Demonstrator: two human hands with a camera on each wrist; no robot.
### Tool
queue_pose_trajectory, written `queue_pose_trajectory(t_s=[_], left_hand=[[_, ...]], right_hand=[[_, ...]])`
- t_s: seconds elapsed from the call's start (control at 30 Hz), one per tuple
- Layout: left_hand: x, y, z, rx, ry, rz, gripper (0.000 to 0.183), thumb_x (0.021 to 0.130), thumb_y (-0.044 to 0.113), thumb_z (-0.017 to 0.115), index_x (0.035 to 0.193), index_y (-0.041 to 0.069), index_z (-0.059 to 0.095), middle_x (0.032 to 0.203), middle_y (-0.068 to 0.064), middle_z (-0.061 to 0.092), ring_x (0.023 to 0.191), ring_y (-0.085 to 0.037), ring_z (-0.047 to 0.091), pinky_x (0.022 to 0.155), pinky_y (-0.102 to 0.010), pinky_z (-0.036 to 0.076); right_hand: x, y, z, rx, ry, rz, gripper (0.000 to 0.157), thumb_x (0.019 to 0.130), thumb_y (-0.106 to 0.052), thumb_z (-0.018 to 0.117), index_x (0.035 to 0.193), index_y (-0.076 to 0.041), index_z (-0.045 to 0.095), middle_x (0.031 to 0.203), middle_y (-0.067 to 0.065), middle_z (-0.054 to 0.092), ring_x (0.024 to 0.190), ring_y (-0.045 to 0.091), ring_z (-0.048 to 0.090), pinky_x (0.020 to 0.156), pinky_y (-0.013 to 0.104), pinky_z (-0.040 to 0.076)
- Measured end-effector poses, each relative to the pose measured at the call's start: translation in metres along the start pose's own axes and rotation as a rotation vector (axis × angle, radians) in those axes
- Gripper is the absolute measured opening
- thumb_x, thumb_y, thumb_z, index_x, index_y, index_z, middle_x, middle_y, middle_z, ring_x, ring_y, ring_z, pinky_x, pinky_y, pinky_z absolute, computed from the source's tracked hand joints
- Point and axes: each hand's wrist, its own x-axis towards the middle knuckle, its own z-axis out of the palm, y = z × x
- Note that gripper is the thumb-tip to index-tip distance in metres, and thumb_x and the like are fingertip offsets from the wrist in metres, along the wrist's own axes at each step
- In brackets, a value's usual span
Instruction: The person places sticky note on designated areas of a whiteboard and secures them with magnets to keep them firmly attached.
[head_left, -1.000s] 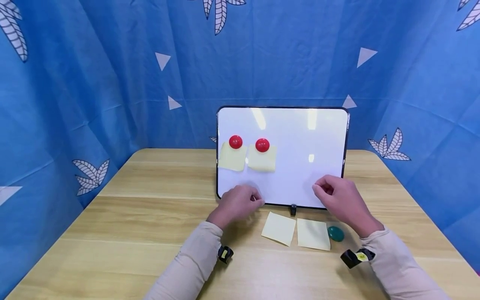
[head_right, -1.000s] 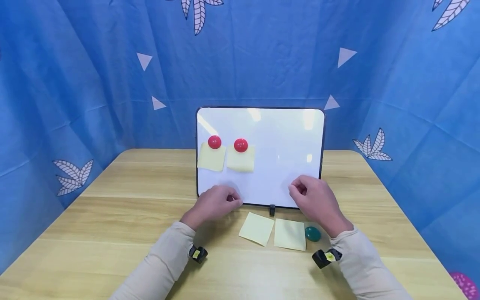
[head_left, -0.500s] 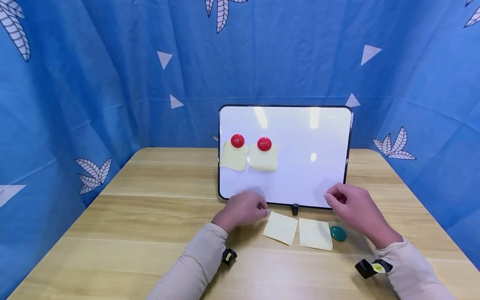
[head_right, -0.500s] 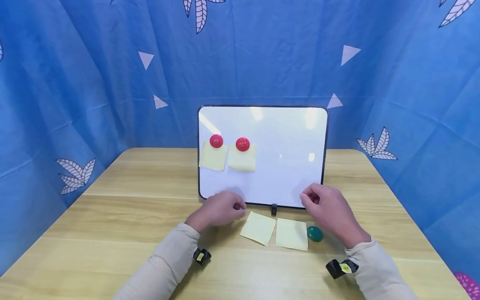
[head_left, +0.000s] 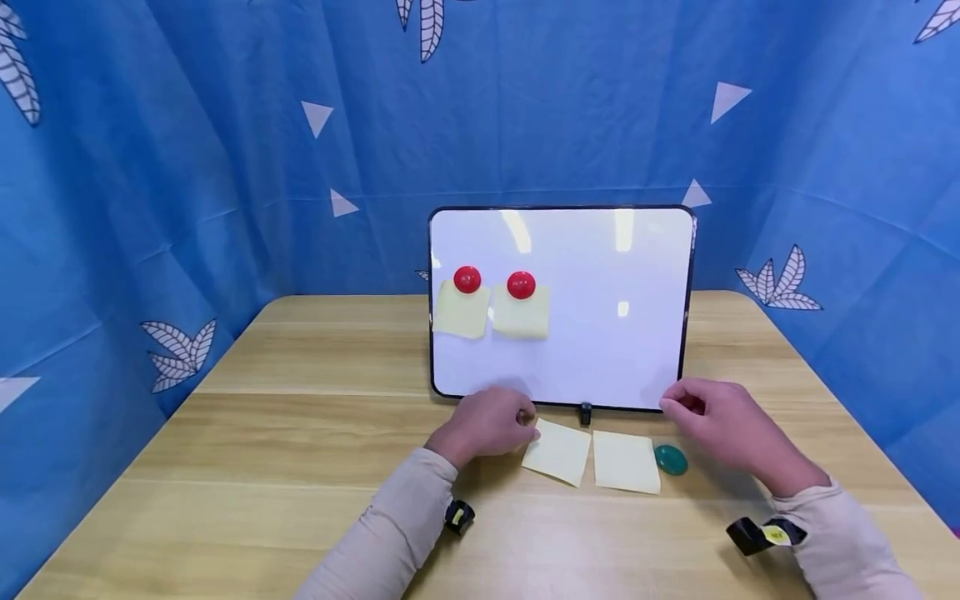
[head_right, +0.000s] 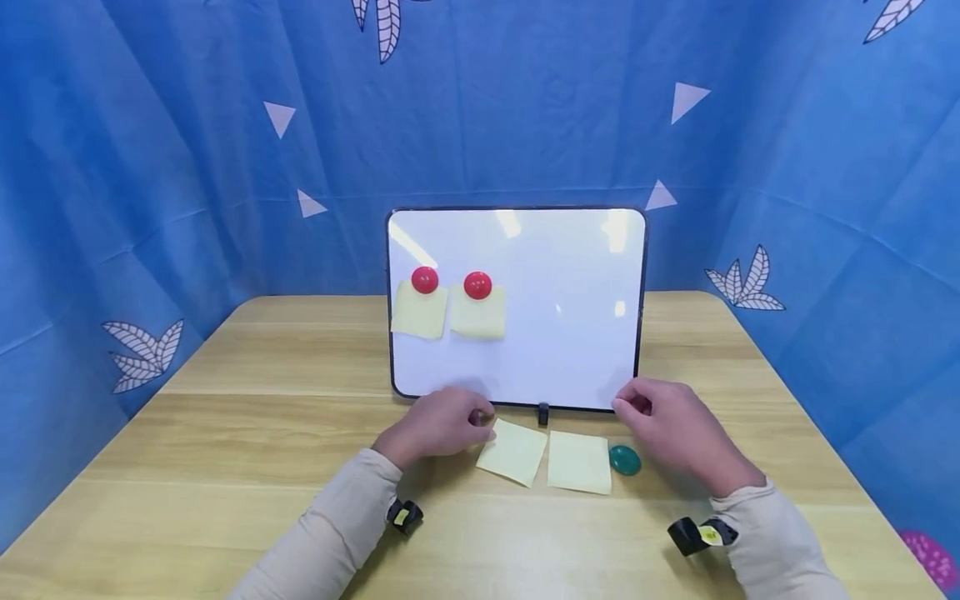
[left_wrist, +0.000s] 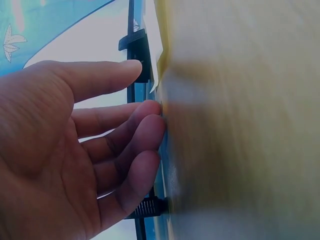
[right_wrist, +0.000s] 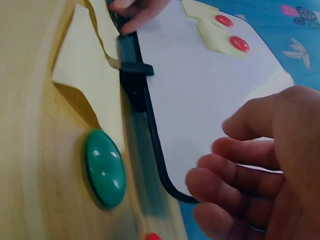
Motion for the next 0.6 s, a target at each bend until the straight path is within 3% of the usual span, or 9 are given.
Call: queue_pose_trajectory(t_s=[0.23, 0.33, 0.6], left_hand=[[0.0, 0.003, -0.002, 0.02, -0.037, -0.028, 0.02, 0.088, 0.032, 0.077, 0.077, 0.021, 0.065, 0.072, 0.006, 0.051, 0.072, -0.012, 0.049, 0.061, -0.028, 0.04], [-0.001, 0.005, -0.003, 0.036, -0.046, -0.038, 0.015, 0.087, 0.032, 0.078, 0.088, 0.02, 0.07, 0.076, 0.007, 0.053, 0.074, -0.013, 0.05, 0.064, -0.028, 0.042], [-0.002, 0.004, 0.0, 0.054, -0.043, -0.041, 0.025, 0.084, 0.031, 0.081, 0.105, 0.02, 0.075, 0.08, 0.009, 0.055, 0.079, -0.011, 0.051, 0.067, -0.028, 0.044]], right_hand=[[-0.002, 0.016, -0.013, -0.027, -0.065, 0.032, 0.015, 0.099, -0.026, 0.064, 0.092, -0.014, 0.068, 0.077, -0.001, 0.056, 0.073, 0.019, 0.051, 0.062, 0.031, 0.041], [-0.003, 0.022, -0.014, -0.047, -0.096, 0.018, 0.015, 0.099, -0.027, 0.065, 0.098, -0.014, 0.07, 0.079, -0.003, 0.057, 0.074, 0.017, 0.05, 0.062, 0.03, 0.041], [-0.005, 0.03, -0.012, -0.06, -0.157, 0.012, 0.018, 0.098, -0.029, 0.066, 0.104, -0.013, 0.072, 0.084, -0.004, 0.06, 0.076, 0.015, 0.051, 0.063, 0.029, 0.044]])
